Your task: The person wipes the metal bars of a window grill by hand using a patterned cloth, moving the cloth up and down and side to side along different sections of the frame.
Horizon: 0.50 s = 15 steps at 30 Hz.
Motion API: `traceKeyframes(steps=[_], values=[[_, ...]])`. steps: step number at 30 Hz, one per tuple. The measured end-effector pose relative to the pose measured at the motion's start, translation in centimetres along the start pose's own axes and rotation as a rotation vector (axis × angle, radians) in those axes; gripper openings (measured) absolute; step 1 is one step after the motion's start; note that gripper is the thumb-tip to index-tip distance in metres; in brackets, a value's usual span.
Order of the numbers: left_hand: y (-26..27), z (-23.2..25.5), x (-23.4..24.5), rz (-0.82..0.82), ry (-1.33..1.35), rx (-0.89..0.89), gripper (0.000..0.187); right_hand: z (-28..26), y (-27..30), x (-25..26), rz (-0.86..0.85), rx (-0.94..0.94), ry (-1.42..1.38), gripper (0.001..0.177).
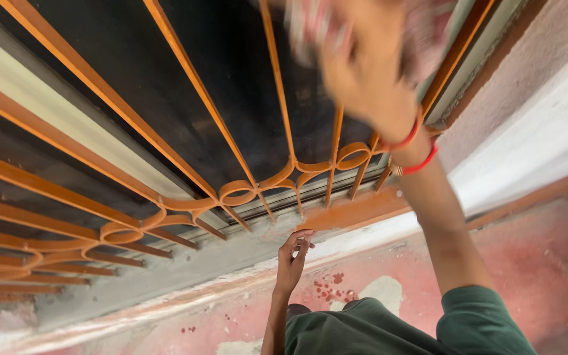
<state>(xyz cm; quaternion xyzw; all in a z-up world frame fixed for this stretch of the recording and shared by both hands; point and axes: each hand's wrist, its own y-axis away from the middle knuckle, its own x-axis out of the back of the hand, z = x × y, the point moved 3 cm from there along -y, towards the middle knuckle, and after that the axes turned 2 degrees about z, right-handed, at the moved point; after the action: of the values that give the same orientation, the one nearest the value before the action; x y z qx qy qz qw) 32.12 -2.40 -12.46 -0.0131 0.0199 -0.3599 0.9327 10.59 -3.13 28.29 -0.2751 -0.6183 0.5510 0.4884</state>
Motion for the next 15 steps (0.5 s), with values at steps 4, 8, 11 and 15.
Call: traceKeyframes(steps=[4,8,11,15], values=[[-0.2,1.1,2.6,-0.111,0.084,-0.065,0.027,-6.4,8.0,-5.2,-0.276,-0.238,-0.514,0.034],[-0.4,3.0,2.6,-0.098,0.187,-0.266,0.072,-10.7,19.9,-6.0,-0.567,-0.750,-0.214,0.035],[-1.1,1.0,0.8,-0.218,0.170,-0.143,0.064,-13.3,25.7,-2.9,-0.277,-0.914,-0.170,0.028],[0.3,-1.9,-2.9,-0.499,0.010,-0.025,0.029,-17.0,31.2,3.0,-0.040,-1.462,-0.133,0.024]])
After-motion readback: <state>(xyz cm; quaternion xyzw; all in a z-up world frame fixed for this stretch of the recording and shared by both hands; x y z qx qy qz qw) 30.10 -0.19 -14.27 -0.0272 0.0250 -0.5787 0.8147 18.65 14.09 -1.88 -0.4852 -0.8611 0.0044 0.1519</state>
